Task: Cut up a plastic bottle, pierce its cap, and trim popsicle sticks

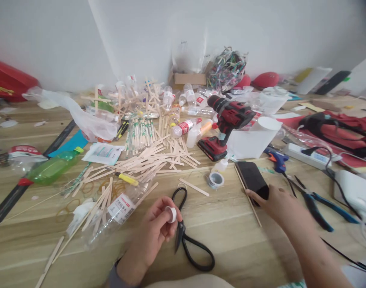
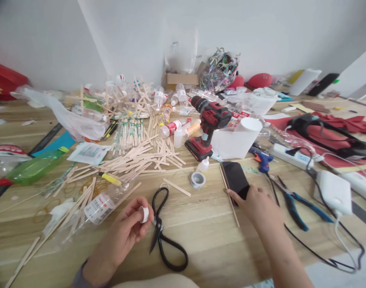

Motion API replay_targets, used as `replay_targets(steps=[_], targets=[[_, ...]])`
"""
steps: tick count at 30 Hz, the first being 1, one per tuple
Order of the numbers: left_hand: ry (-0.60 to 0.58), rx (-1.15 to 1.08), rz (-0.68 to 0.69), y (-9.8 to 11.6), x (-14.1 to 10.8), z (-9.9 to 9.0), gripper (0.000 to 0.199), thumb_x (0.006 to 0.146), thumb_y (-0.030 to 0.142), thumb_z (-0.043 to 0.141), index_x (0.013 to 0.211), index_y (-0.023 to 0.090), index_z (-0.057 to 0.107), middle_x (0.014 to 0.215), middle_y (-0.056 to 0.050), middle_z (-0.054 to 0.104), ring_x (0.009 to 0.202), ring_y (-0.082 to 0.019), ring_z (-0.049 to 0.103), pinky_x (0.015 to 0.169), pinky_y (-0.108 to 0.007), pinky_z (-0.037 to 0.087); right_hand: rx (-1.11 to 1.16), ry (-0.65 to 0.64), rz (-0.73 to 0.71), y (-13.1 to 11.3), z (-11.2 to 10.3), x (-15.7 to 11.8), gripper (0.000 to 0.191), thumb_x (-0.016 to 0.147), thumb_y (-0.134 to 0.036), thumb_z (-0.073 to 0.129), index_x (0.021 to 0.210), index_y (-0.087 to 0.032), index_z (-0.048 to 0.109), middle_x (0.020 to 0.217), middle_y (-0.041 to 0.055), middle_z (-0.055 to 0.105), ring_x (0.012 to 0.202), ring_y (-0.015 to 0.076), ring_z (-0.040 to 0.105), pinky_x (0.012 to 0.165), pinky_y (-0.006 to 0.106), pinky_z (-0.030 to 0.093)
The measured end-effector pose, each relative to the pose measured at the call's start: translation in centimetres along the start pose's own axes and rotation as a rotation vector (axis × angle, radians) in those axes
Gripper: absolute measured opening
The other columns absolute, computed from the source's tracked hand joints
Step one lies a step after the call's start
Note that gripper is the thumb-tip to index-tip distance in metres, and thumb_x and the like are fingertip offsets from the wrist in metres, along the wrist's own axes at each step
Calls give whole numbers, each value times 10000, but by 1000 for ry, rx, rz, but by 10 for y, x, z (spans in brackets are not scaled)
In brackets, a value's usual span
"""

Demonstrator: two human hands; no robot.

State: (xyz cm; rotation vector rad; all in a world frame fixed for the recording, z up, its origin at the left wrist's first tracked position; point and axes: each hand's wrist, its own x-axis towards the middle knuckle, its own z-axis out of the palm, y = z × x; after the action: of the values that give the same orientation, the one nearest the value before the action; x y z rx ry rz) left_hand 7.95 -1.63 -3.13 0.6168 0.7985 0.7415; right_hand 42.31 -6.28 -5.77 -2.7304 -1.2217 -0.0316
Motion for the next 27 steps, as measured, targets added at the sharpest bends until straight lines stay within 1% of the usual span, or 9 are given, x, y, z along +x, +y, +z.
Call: replay_targets(steps=[2,4,8,11,16,18,22,25,27], targets=[[-6,3,-8,-2,0,0,260,731,322,728,764,191,506,662,20,597,468,-53,412,424,-192,224,68,-21,41,3,10,3,605,636,-723,609,884,-171,591,855,222,630,903,453,610,740,523,470],[-5,8,-13,-4,-1,0,268,728,334,729,770,192,505,666,23,596,472,-55,415,429,-192,229,174,-37,67,6,13,13,574,579,-680,662,845,-177,590,804,181,630,890,421,612,744,485,472],[4,14,-24,-3,-2,-1,308,702,361,746,783,193,500,649,39,586,471,-53,410,436,-188,233,473,-45,128,10,12,26,405,569,-592,681,636,-212,559,582,70,575,640,302,589,620,402,451],[19,19,-38,-3,-2,-1,332,684,369,756,773,192,490,641,42,587,473,-48,413,446,-184,237,768,-4,172,13,14,19,383,615,-585,660,615,-209,585,541,38,566,582,247,559,585,367,444],[-3,6,-47,-5,0,0,332,693,375,752,770,190,488,644,41,584,474,-45,410,443,-183,232,1352,136,282,16,15,2,417,677,-603,584,865,-232,606,838,36,678,753,216,638,659,343,529],[-12,-4,-57,-6,1,0,336,693,375,754,779,192,486,642,42,580,473,-45,413,440,-183,226,1510,132,295,13,8,-2,428,745,-613,510,944,-248,612,975,46,686,891,215,656,743,357,551],[-13,-20,-58,-8,1,-1,325,702,359,749,791,193,484,641,42,580,472,-45,417,440,-183,222,1850,-48,298,1,-9,-8,483,925,-563,330,1121,-253,644,1216,88,643,1103,226,621,818,397,560],[-13,-20,-44,-9,1,-2,299,714,341,736,790,191,489,641,41,580,479,-46,420,445,-184,231,2077,-201,441,-8,-14,-11,477,983,-469,259,1209,-272,630,1274,94,620,1082,244,640,742,421,588],[-14,-21,-43,-9,2,-2,285,721,336,728,783,190,491,639,39,580,480,-46,417,445,-184,232,2103,-247,545,-10,-15,-10,491,992,-461,232,1220,-286,630,1268,83,627,1036,259,663,695,434,601]])
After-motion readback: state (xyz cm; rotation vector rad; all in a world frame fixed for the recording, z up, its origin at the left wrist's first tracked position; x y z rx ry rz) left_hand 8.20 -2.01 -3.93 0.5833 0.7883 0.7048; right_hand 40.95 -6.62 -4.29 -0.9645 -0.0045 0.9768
